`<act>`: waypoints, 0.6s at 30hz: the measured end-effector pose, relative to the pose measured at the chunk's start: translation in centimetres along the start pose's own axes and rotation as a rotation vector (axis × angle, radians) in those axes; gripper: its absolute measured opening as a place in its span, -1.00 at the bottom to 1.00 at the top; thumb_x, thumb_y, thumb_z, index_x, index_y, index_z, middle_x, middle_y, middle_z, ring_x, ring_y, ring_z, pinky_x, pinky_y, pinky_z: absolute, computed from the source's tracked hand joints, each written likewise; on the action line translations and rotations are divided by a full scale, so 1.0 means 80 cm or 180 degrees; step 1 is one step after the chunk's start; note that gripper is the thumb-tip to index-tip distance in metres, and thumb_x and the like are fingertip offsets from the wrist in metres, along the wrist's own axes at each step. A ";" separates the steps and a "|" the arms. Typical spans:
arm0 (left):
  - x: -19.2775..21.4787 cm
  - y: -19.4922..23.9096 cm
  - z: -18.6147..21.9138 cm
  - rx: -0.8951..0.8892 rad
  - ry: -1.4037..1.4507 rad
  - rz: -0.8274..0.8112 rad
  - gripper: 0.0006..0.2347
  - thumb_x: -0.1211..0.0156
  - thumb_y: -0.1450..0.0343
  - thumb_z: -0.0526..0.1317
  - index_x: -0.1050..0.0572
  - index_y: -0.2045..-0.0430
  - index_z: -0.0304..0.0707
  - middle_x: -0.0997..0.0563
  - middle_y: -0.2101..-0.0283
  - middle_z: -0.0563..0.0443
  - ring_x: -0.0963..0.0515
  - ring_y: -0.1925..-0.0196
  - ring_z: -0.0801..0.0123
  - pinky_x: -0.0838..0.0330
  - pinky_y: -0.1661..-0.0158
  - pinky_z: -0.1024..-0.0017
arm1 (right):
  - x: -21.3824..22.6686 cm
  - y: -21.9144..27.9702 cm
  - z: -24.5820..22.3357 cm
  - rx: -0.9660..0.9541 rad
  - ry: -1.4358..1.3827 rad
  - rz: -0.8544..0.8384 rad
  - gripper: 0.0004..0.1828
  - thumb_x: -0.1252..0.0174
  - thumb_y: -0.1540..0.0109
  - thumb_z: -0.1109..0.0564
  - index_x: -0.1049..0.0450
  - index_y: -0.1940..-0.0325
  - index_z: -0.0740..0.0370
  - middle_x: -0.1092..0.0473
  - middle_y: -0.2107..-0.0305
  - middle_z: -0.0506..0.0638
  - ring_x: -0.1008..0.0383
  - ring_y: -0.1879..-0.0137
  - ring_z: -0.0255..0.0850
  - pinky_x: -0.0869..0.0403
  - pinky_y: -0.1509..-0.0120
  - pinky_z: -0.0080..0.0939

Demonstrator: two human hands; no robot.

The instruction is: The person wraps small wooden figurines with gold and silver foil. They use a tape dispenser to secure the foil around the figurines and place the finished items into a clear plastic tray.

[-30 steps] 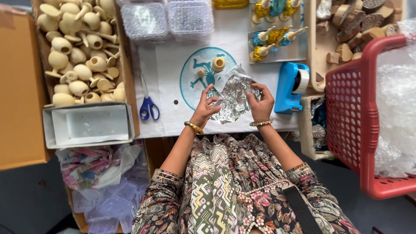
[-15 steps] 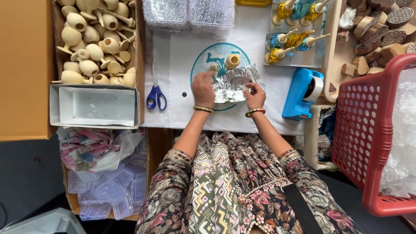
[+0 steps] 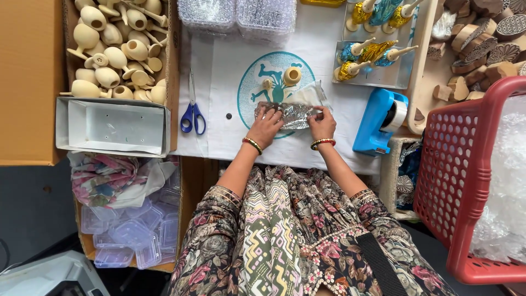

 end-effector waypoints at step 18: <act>0.000 0.038 -0.045 0.0806 0.0459 0.0761 -0.93 -0.16 -0.38 -0.37 -0.53 0.34 -0.21 -0.58 0.00 -0.08 -0.50 -0.23 0.08 -0.24 -0.31 0.03 | 0.012 -0.024 -0.023 0.0525 -0.0603 -0.0402 -0.89 -0.15 -0.16 0.37 -0.54 0.34 0.24 -0.51 0.50 -0.08 -0.53 0.39 -0.36 -0.49 0.26 -0.37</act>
Point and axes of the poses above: each hand's wrist, its own y-axis away from the middle knuckle, its own x-axis out of the back of the hand, z = x × y, the point moved 5 cm from there along -y, towards the middle knuckle
